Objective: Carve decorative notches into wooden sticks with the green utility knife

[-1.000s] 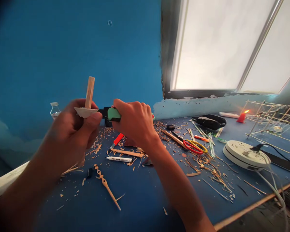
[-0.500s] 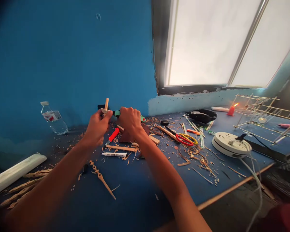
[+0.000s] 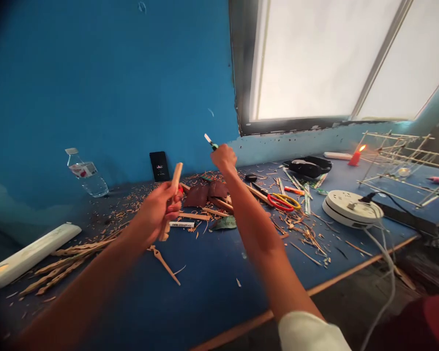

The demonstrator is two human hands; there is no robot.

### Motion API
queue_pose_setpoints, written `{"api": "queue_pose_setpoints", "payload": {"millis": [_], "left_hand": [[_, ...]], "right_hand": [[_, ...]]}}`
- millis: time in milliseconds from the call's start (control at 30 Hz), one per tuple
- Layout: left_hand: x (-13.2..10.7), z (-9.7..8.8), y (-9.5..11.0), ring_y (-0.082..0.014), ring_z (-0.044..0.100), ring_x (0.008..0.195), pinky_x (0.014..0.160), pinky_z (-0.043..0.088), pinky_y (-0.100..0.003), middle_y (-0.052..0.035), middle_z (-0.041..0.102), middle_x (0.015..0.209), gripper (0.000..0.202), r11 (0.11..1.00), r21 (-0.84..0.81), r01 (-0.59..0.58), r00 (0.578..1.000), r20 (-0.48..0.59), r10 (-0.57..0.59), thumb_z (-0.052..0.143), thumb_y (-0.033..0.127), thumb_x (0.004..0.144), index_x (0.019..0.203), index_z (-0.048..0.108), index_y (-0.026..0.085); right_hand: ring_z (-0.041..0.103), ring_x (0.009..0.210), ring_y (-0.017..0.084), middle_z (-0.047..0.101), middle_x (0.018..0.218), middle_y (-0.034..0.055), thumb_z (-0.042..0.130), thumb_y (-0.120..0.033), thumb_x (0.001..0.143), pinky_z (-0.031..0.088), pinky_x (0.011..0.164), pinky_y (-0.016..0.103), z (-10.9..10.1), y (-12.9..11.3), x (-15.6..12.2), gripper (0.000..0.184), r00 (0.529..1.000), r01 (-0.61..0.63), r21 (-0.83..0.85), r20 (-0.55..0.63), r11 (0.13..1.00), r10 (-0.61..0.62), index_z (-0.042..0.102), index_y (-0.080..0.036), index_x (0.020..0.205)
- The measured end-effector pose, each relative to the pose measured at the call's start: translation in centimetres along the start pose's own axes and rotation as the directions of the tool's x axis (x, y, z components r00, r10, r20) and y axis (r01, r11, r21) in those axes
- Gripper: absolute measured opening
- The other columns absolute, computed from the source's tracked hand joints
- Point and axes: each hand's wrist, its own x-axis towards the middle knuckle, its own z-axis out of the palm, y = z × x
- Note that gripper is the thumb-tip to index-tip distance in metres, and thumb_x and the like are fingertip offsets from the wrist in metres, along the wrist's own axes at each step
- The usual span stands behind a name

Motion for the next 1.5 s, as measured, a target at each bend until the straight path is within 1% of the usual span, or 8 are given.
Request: {"api": "queue_pose_setpoints", "payload": {"millis": [100,267,467,800,1067,1167,1333,1500], "left_hand": [[-1.6,-1.4,0.5,-0.0078,0.052,0.056,0.049,0.046,-0.020,0.0026,0.060,0.080,0.018,0.998,-0.048,-0.035,0.999,0.035,0.036,0.063,0.033,0.099,0.103,0.062,0.015],[-3.4,-2.3,2.3,-0.0064,0.041,0.049,0.039,0.033,-0.016,0.0050,0.047,0.067,0.003,0.994,-0.105,-0.032,0.993,0.113,0.044,0.056,0.020,0.087,0.089,0.056,0.018],[-4.6,-1.3,3.3,-0.0029,0.030,0.044,0.036,0.023,-0.013,0.0103,0.044,0.064,0.039,0.989,-0.086,-0.122,0.989,0.076,0.128,0.072,0.013,0.069,0.099,0.051,0.024],[-3.6,-0.1,2.2,-0.0049,0.037,0.044,0.038,0.024,-0.015,0.0109,0.042,0.065,0.040,0.987,-0.072,-0.146,0.989,-0.030,0.144,0.075,0.022,0.081,0.107,0.045,0.026],[-5.8,-1.1,1.0,-0.0069,0.041,0.044,0.038,0.031,-0.016,0.0117,0.040,0.065,0.043,0.992,-0.109,-0.064,0.998,-0.012,0.063,0.078,0.032,0.081,0.108,0.045,0.028],[-6.5,-2.1,0.6,-0.0073,0.040,0.044,0.037,0.035,-0.016,0.0117,0.041,0.064,0.040,0.994,-0.103,-0.045,0.999,-0.016,0.044,0.076,0.033,0.083,0.107,0.045,0.029],[-7.2,-2.9,0.2,-0.0098,0.044,0.049,0.037,0.042,-0.018,0.0095,0.045,0.063,0.025,0.994,-0.111,-0.014,1.000,-0.008,0.013,0.067,0.028,0.090,0.103,0.046,0.028],[-7.4,-2.6,0.6,-0.0044,0.034,0.044,0.034,0.027,-0.009,0.0086,0.044,0.063,0.016,0.995,-0.102,-0.012,1.000,-0.012,0.011,0.063,0.024,0.093,0.096,0.047,0.025]], "right_hand": [[0.068,0.101,0.021,0.067,0.122,0.0091,0.065,-0.040,0.101,0.060,0.087,0.042,-1.7,0.9,0.6,0.032,0.999,0.019,-0.071,-0.028,0.997,-0.021,0.065,-0.017,0.124],[0.056,0.075,0.014,0.064,0.078,-0.0011,0.057,-0.034,0.099,0.042,0.070,0.028,-1.8,-1.0,-3.9,0.024,0.946,0.320,-0.114,-0.011,0.940,-0.324,0.065,-0.018,0.084],[0.041,0.064,0.014,0.054,0.066,-0.0033,0.062,-0.034,0.080,0.021,0.060,0.031,-1.8,-4.3,-10.9,0.013,0.838,0.546,-0.140,0.091,0.826,-0.538,0.059,-0.024,0.074],[0.060,0.072,0.021,0.068,0.075,0.0059,0.064,-0.030,0.079,0.030,0.064,0.032,1.0,-5.6,-9.3,0.010,0.914,0.405,-0.271,0.078,0.873,-0.399,0.070,-0.023,0.083],[0.068,0.091,0.020,0.070,0.110,0.0080,0.059,-0.047,0.102,0.057,0.083,0.040,1.2,-3.3,-1.8,0.035,0.998,0.071,-0.243,0.017,0.967,-0.069,0.066,-0.016,0.117],[0.065,0.081,0.017,0.070,0.094,0.0051,0.058,-0.042,0.102,0.053,0.074,0.032,1.7,-2.6,-2.4,0.028,0.985,0.170,-0.184,0.054,0.968,-0.162,0.069,-0.016,0.103],[0.052,0.069,0.014,0.065,0.073,0.0001,0.057,-0.035,0.092,0.033,0.064,0.027,2.6,-3.6,-9.3,0.021,0.884,0.465,-0.079,0.107,0.882,-0.456,0.066,-0.020,0.080],[0.048,0.065,0.014,0.064,0.070,-0.0030,0.063,-0.033,0.079,0.025,0.062,0.030,2.0,-4.5,-13.2,0.010,0.809,0.581,-0.064,0.158,0.812,-0.566,0.066,-0.024,0.082]]}}
